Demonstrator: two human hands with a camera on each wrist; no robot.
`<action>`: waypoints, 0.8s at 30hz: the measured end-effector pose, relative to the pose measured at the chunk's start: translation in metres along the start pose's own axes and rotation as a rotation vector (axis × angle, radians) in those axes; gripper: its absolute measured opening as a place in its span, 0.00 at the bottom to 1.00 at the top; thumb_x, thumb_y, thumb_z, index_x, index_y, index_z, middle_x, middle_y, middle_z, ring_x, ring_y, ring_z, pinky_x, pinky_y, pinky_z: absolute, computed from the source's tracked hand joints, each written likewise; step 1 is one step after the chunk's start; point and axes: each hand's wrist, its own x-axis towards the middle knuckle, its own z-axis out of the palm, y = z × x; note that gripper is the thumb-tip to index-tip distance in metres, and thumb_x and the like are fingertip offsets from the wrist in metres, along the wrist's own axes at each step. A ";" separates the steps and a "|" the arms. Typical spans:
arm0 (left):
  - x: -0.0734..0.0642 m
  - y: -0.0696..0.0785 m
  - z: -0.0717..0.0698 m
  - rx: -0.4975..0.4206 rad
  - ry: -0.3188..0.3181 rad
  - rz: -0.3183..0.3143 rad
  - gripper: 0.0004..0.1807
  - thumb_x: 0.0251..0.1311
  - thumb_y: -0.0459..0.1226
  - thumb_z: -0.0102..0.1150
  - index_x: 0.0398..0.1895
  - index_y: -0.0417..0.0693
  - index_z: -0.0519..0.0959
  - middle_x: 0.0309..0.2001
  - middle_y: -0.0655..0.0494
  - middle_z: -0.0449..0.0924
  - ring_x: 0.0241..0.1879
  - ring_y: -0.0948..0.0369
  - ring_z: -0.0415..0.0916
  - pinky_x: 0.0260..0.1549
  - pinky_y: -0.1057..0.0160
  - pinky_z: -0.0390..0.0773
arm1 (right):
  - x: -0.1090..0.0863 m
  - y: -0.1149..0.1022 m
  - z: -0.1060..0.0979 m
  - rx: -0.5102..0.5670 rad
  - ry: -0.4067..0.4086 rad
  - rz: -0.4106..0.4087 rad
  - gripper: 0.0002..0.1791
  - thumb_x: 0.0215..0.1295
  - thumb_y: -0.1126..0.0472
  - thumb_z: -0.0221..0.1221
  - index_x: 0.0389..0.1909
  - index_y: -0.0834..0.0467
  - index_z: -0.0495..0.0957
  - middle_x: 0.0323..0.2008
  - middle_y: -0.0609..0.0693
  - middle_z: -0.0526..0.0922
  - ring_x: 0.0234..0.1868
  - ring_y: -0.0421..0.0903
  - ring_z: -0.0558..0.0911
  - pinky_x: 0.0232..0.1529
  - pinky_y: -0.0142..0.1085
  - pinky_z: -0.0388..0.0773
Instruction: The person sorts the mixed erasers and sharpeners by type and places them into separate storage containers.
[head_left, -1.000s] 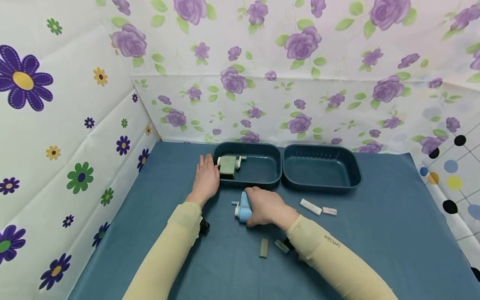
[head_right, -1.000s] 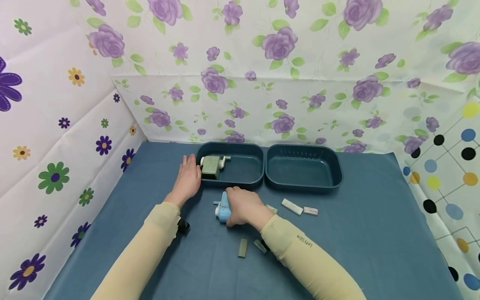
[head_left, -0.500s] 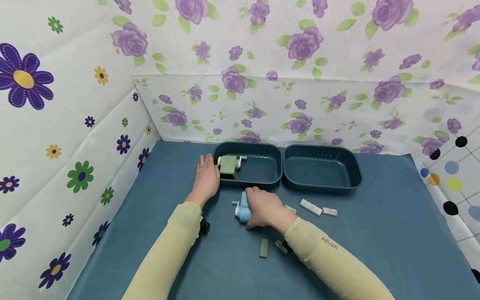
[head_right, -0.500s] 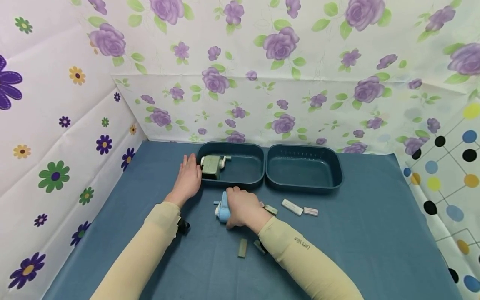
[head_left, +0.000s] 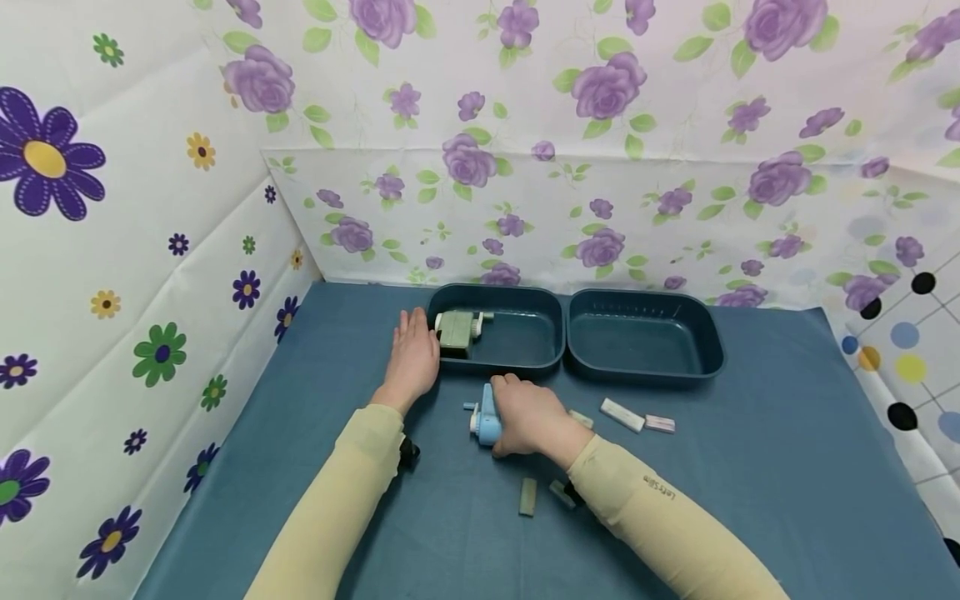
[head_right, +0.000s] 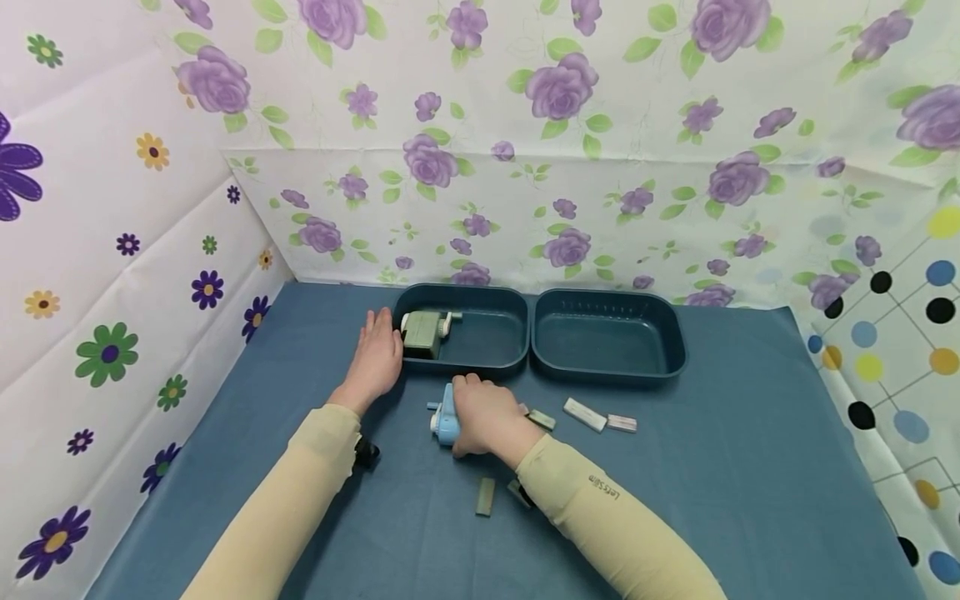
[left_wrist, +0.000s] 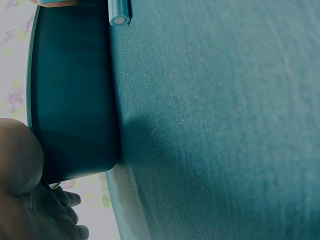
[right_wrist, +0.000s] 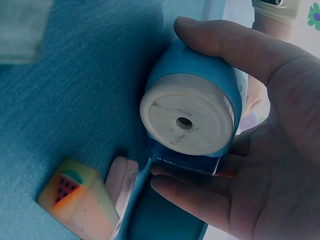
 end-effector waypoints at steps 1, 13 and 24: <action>0.000 0.000 0.000 0.000 0.001 0.001 0.32 0.89 0.41 0.29 0.86 0.31 0.45 0.85 0.35 0.43 0.86 0.43 0.33 0.82 0.43 0.40 | 0.000 0.000 0.000 0.002 -0.001 0.001 0.60 0.51 0.44 0.83 0.79 0.64 0.65 0.69 0.62 0.75 0.61 0.59 0.80 0.51 0.52 0.84; 0.000 0.002 0.001 -0.013 0.011 0.008 0.32 0.89 0.40 0.30 0.85 0.30 0.46 0.85 0.34 0.45 0.86 0.42 0.34 0.82 0.42 0.41 | 0.000 0.000 0.001 0.005 -0.005 0.015 0.59 0.52 0.46 0.82 0.80 0.64 0.63 0.69 0.63 0.74 0.61 0.59 0.80 0.52 0.52 0.83; -0.001 0.000 0.001 -0.021 0.004 0.000 0.32 0.89 0.41 0.29 0.86 0.32 0.44 0.86 0.36 0.43 0.86 0.43 0.33 0.82 0.42 0.39 | 0.000 -0.001 0.001 -0.004 -0.007 0.008 0.59 0.52 0.46 0.82 0.80 0.64 0.63 0.69 0.63 0.74 0.61 0.59 0.79 0.52 0.52 0.83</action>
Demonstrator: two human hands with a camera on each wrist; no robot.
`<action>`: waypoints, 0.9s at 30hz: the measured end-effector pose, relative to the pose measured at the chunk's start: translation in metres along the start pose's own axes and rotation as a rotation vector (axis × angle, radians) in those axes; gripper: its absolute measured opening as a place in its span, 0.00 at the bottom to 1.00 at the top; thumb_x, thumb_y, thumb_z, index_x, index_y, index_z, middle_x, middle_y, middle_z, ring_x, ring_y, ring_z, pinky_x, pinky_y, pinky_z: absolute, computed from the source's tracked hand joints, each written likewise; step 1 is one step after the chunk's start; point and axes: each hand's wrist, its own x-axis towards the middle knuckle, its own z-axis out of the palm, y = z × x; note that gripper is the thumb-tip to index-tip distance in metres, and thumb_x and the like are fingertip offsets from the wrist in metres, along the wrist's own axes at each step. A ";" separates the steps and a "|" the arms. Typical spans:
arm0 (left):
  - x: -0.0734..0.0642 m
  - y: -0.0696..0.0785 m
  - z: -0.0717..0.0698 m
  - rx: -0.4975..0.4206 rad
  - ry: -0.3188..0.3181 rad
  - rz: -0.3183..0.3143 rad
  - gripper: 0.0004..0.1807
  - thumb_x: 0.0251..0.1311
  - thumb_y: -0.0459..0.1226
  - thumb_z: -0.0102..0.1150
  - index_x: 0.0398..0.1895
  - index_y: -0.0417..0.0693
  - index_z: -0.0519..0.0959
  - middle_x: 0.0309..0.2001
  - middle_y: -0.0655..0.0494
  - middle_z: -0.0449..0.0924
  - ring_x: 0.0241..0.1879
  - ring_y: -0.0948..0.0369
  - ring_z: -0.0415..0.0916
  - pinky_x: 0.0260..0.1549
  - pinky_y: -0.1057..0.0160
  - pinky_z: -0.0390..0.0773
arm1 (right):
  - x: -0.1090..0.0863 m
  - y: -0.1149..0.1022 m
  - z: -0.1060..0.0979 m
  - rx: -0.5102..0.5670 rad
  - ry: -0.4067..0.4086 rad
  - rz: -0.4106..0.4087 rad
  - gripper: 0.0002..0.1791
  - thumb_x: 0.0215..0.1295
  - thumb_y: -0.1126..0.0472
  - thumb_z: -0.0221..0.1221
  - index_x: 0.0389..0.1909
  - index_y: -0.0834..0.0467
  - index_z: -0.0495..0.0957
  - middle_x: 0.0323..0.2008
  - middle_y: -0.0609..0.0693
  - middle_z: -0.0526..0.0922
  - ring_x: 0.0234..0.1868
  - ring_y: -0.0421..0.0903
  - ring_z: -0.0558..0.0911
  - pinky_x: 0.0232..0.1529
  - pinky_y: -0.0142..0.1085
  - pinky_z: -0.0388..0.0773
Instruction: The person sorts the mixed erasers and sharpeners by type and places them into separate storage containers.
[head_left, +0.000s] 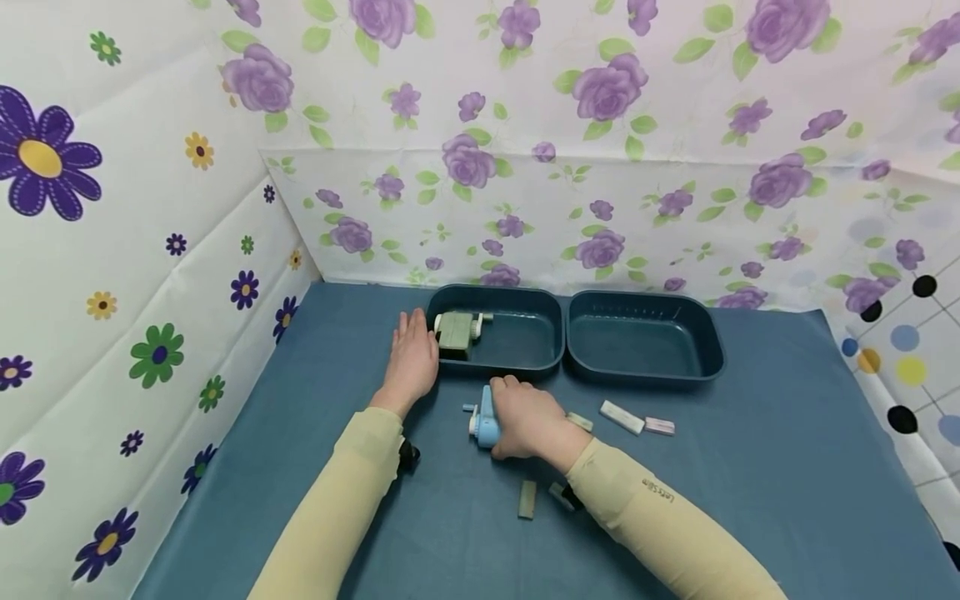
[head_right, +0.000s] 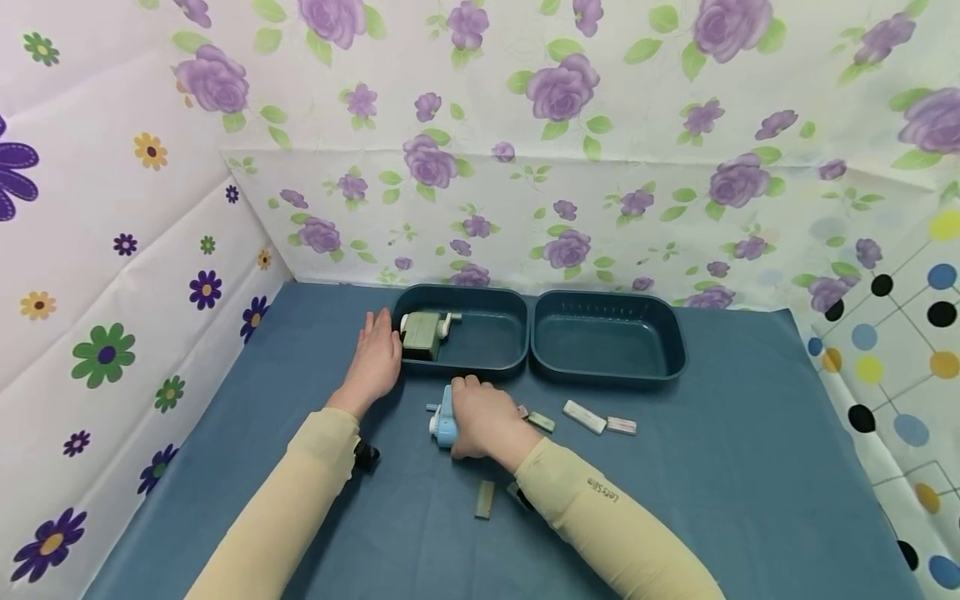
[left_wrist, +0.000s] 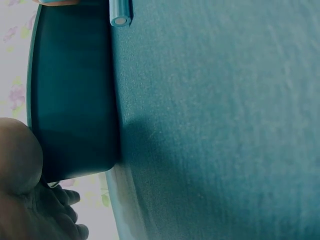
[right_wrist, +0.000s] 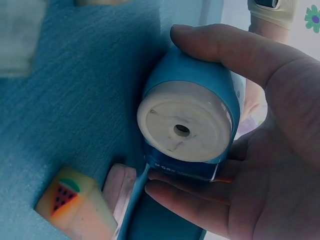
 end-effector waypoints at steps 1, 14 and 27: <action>0.000 0.000 0.000 0.003 0.002 0.002 0.32 0.89 0.41 0.29 0.86 0.32 0.44 0.86 0.36 0.44 0.86 0.43 0.33 0.82 0.43 0.39 | 0.000 0.000 0.000 0.004 0.002 -0.001 0.59 0.52 0.46 0.82 0.80 0.64 0.63 0.69 0.63 0.74 0.61 0.59 0.79 0.52 0.52 0.83; 0.001 0.001 -0.001 0.019 -0.003 -0.002 0.32 0.89 0.41 0.29 0.86 0.32 0.44 0.86 0.36 0.43 0.86 0.43 0.33 0.82 0.42 0.39 | 0.000 0.002 0.000 0.025 0.001 -0.009 0.58 0.53 0.47 0.81 0.80 0.63 0.62 0.70 0.63 0.73 0.62 0.59 0.79 0.53 0.52 0.83; 0.000 0.002 -0.003 0.042 -0.001 0.003 0.32 0.89 0.40 0.31 0.86 0.31 0.44 0.85 0.35 0.44 0.85 0.42 0.34 0.82 0.42 0.41 | -0.002 0.002 0.001 0.036 0.004 -0.014 0.58 0.53 0.48 0.81 0.80 0.64 0.63 0.70 0.63 0.73 0.62 0.60 0.78 0.53 0.52 0.83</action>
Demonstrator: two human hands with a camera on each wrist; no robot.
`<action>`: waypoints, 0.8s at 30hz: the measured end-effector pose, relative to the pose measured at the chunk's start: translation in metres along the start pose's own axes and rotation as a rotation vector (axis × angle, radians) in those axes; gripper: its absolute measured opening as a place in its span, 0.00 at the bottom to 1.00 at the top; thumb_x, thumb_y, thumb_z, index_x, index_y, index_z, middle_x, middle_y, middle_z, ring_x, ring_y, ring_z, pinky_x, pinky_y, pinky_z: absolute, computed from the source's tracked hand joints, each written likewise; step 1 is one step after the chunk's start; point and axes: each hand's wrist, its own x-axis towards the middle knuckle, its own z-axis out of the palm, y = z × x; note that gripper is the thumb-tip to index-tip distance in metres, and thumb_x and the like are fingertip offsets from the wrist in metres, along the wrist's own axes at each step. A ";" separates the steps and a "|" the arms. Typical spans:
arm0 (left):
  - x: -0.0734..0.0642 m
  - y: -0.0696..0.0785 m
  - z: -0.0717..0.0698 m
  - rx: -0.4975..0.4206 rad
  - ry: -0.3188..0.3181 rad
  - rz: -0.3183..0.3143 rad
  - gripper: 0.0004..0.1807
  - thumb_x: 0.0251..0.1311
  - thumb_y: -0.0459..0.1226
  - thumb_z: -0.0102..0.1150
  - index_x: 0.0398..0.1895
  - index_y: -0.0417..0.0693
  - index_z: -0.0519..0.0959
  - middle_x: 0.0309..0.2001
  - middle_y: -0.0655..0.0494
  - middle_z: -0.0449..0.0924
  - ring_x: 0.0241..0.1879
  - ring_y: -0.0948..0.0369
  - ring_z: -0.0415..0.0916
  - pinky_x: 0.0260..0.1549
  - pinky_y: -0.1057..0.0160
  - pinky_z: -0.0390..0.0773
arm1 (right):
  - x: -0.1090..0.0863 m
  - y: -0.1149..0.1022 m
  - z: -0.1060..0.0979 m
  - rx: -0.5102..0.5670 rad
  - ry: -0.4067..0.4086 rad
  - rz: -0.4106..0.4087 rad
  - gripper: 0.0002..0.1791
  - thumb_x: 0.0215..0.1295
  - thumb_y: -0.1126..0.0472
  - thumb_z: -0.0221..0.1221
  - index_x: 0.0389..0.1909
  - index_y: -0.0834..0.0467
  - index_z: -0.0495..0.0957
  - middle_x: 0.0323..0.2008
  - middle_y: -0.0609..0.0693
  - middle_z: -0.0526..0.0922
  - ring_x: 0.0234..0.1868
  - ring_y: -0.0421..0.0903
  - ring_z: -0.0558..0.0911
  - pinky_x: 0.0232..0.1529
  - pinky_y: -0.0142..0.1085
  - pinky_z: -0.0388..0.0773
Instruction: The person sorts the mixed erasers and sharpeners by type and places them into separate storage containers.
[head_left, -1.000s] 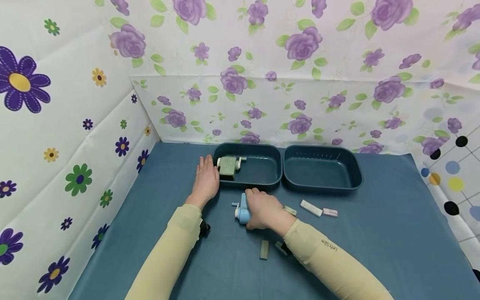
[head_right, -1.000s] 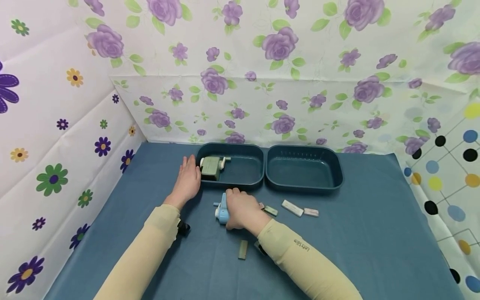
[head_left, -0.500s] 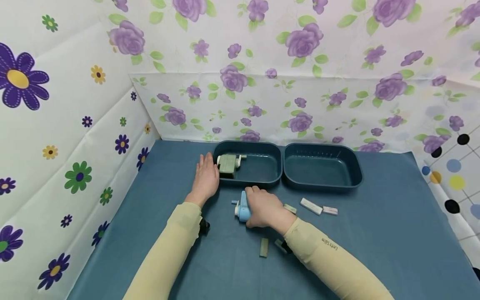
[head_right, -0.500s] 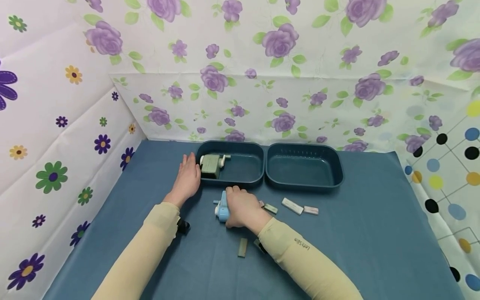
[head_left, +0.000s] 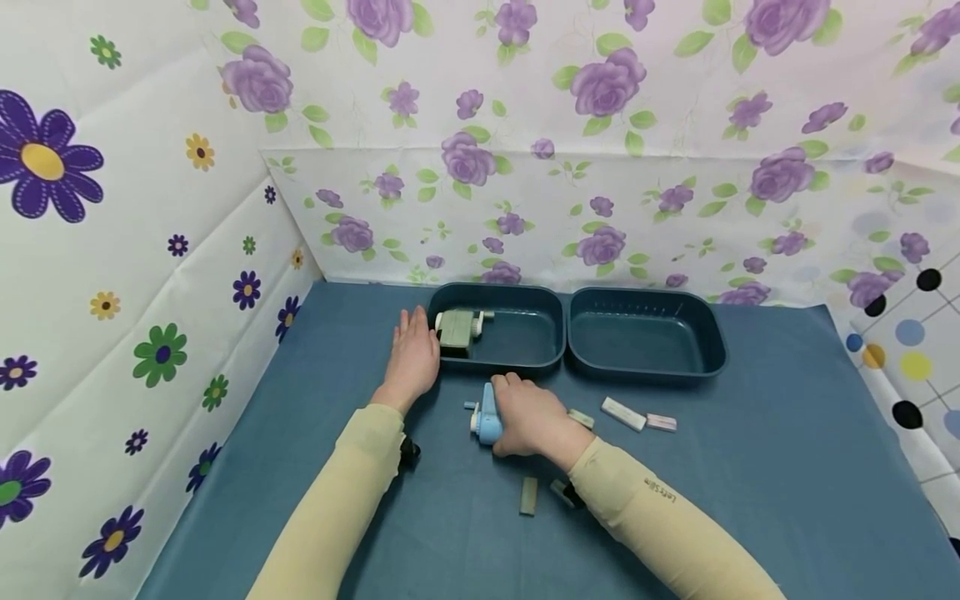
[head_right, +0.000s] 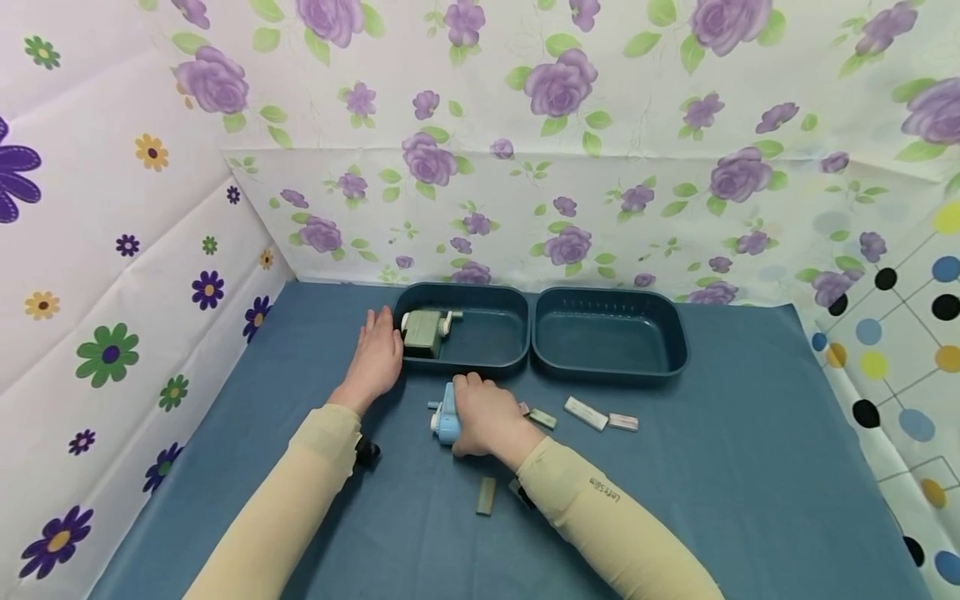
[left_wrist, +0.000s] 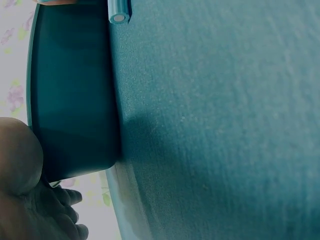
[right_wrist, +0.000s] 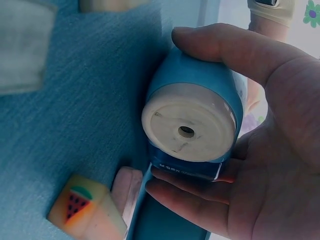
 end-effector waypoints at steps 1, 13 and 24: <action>0.000 0.000 0.000 -0.002 -0.003 -0.002 0.33 0.89 0.40 0.31 0.86 0.31 0.44 0.85 0.35 0.44 0.85 0.42 0.33 0.82 0.42 0.40 | 0.000 0.000 0.000 -0.003 -0.001 0.001 0.58 0.53 0.48 0.81 0.80 0.64 0.62 0.70 0.63 0.72 0.63 0.60 0.78 0.53 0.52 0.83; 0.003 0.003 -0.001 0.000 0.005 0.000 0.32 0.89 0.41 0.30 0.86 0.30 0.44 0.85 0.35 0.44 0.85 0.42 0.34 0.82 0.42 0.41 | -0.002 0.007 -0.002 0.009 0.025 -0.033 0.58 0.55 0.46 0.80 0.81 0.62 0.62 0.71 0.62 0.72 0.63 0.59 0.78 0.51 0.51 0.83; -0.001 0.001 0.000 -0.015 -0.013 -0.005 0.32 0.89 0.40 0.30 0.85 0.29 0.44 0.85 0.34 0.43 0.85 0.41 0.33 0.82 0.42 0.40 | -0.010 0.010 -0.002 0.044 0.080 -0.079 0.58 0.53 0.48 0.82 0.82 0.59 0.63 0.72 0.59 0.73 0.64 0.57 0.79 0.50 0.51 0.83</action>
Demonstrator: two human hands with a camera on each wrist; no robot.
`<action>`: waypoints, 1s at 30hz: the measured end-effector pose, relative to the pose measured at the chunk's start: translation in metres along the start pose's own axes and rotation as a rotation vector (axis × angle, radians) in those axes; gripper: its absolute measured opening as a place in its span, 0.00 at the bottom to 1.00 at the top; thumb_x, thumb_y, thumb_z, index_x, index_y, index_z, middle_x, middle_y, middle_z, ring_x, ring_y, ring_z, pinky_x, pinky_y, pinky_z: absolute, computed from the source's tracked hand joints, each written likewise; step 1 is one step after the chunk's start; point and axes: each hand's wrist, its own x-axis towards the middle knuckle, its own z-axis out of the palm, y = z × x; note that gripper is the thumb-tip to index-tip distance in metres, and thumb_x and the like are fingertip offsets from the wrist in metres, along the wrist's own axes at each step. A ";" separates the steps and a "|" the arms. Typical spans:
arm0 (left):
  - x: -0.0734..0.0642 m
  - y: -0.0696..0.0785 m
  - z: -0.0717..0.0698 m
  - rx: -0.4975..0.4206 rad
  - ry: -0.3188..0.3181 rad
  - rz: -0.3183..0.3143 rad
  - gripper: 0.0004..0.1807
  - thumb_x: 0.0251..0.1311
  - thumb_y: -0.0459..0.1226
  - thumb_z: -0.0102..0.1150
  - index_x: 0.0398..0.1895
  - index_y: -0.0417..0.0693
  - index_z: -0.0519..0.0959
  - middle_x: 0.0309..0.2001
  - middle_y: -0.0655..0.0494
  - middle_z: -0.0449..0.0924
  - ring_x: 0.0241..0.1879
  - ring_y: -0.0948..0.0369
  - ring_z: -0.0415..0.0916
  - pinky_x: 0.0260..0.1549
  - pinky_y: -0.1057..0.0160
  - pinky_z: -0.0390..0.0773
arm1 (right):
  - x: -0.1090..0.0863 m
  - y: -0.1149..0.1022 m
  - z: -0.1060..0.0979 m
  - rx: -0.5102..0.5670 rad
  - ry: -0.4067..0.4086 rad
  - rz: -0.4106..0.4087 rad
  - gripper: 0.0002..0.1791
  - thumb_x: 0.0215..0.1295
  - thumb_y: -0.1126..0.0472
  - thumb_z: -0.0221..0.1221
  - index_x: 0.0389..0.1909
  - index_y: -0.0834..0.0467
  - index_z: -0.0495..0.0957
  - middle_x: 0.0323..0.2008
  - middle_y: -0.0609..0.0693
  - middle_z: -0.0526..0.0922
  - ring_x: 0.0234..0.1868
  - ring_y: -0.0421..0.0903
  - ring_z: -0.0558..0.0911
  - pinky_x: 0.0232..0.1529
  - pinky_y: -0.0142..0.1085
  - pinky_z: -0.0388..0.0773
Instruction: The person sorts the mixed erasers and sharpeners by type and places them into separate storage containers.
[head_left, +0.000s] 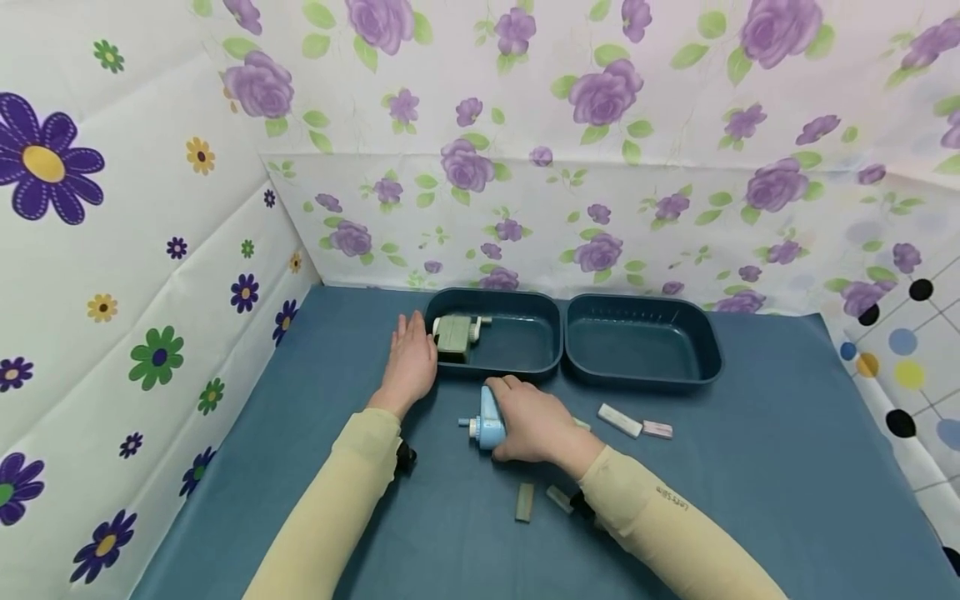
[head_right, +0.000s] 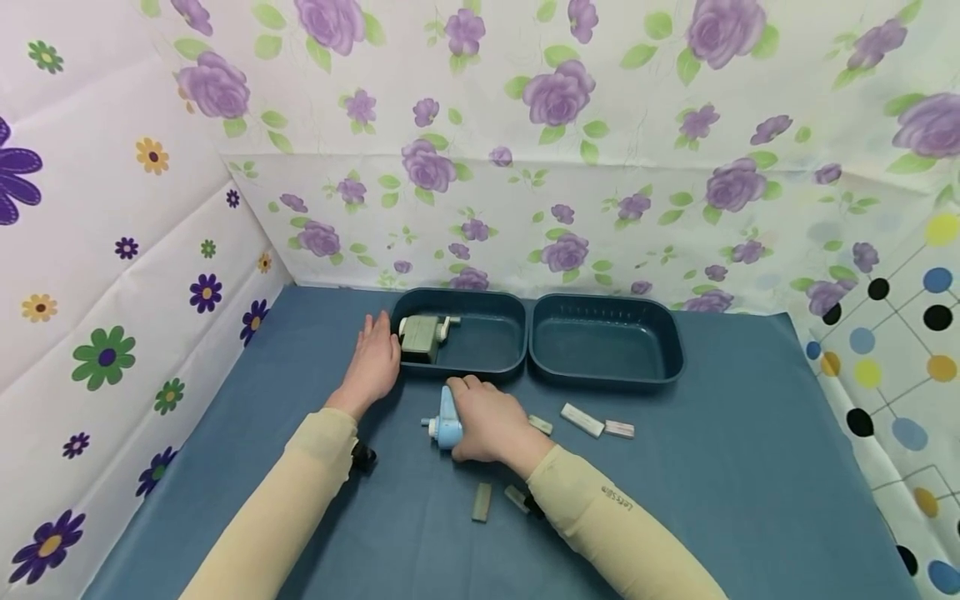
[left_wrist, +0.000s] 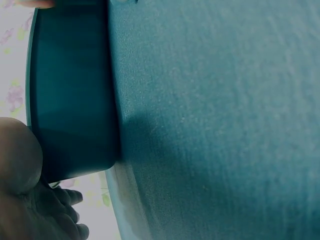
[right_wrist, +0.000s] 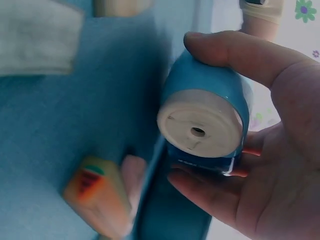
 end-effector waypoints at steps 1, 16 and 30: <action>0.000 -0.001 0.001 -0.001 0.002 0.001 0.32 0.89 0.39 0.30 0.85 0.29 0.44 0.85 0.34 0.43 0.85 0.41 0.33 0.82 0.41 0.41 | -0.001 0.000 -0.002 0.008 0.016 -0.004 0.59 0.53 0.48 0.82 0.82 0.58 0.62 0.73 0.59 0.73 0.64 0.57 0.79 0.50 0.51 0.83; 0.001 -0.002 0.001 -0.010 0.000 0.001 0.32 0.89 0.40 0.30 0.86 0.31 0.43 0.86 0.35 0.43 0.85 0.42 0.33 0.82 0.42 0.40 | -0.013 0.006 -0.037 0.128 0.127 -0.028 0.61 0.51 0.47 0.84 0.83 0.54 0.61 0.72 0.56 0.73 0.56 0.51 0.81 0.49 0.46 0.82; 0.000 -0.003 0.002 -0.018 0.012 0.013 0.32 0.89 0.40 0.30 0.85 0.29 0.44 0.85 0.34 0.44 0.85 0.40 0.33 0.82 0.41 0.41 | 0.016 0.034 -0.073 0.332 0.346 0.094 0.61 0.57 0.46 0.80 0.85 0.54 0.56 0.74 0.59 0.69 0.63 0.58 0.78 0.55 0.57 0.82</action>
